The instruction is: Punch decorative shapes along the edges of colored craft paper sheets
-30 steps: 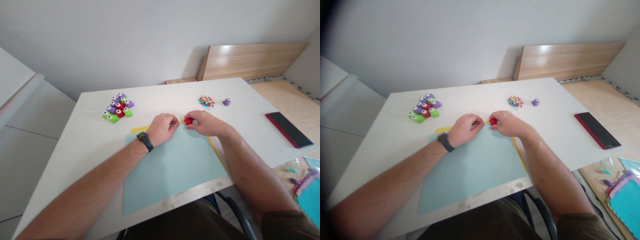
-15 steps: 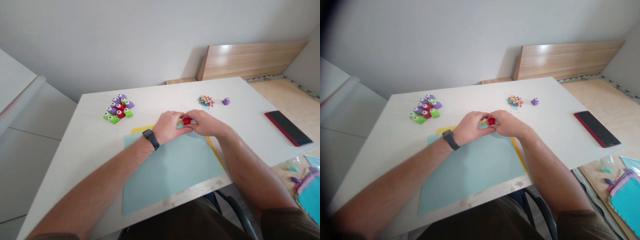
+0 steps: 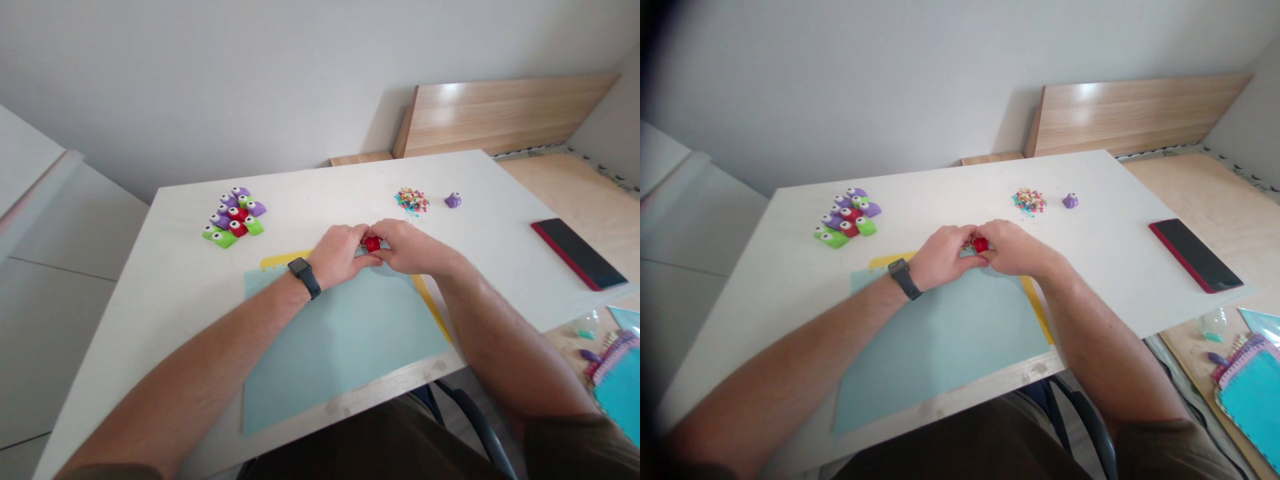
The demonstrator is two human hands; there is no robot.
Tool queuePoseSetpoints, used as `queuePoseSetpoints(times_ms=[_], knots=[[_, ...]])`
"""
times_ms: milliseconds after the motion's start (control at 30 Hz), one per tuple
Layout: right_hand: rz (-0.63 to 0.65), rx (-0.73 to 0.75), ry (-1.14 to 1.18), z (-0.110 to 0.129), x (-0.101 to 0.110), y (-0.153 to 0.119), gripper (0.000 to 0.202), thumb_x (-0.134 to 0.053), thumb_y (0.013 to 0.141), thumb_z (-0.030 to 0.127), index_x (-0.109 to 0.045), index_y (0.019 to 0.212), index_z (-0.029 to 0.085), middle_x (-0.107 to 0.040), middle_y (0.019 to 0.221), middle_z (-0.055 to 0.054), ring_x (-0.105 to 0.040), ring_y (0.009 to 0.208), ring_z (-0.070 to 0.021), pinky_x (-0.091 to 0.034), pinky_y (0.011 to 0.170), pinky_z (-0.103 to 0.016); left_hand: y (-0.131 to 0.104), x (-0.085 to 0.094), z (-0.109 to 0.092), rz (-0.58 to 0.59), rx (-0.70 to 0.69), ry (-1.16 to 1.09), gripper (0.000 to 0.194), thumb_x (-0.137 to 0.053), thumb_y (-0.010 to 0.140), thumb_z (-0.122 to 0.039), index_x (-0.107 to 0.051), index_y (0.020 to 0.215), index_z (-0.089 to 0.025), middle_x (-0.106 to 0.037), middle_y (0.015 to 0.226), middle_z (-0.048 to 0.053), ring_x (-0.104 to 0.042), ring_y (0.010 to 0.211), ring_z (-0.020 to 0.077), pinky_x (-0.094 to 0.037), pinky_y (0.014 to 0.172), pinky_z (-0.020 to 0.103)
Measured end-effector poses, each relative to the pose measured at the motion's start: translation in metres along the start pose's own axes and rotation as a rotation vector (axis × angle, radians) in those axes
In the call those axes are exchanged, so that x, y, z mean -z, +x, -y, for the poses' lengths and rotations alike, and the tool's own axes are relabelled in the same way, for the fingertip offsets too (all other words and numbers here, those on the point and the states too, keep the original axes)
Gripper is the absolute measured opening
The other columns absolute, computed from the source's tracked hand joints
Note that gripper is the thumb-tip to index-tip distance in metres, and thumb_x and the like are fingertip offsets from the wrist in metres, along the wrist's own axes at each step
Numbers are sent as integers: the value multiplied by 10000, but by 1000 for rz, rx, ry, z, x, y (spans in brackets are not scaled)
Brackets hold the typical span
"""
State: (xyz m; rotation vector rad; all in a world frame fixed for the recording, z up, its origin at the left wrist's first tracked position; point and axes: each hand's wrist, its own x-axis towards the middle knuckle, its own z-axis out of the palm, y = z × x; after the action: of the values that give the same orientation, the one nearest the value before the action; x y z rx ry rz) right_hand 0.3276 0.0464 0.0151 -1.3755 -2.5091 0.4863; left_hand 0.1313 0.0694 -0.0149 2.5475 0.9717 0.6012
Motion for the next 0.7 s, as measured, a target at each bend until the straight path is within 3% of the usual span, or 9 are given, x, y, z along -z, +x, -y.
queuePoseSetpoints(times_ms=[700], knots=[[-15, 49, 62, -2, 1, -1, 119, -611, 875, 192, -673, 976, 175, -720, 970, -81, -641, 912, -227, -440, 832, -320, -4, 2, 0, -32, -17, -6, 395, -701, 884, -533, -626, 1085, -201, -730, 970, 68, -676, 891, 256, -476, 784, 358]])
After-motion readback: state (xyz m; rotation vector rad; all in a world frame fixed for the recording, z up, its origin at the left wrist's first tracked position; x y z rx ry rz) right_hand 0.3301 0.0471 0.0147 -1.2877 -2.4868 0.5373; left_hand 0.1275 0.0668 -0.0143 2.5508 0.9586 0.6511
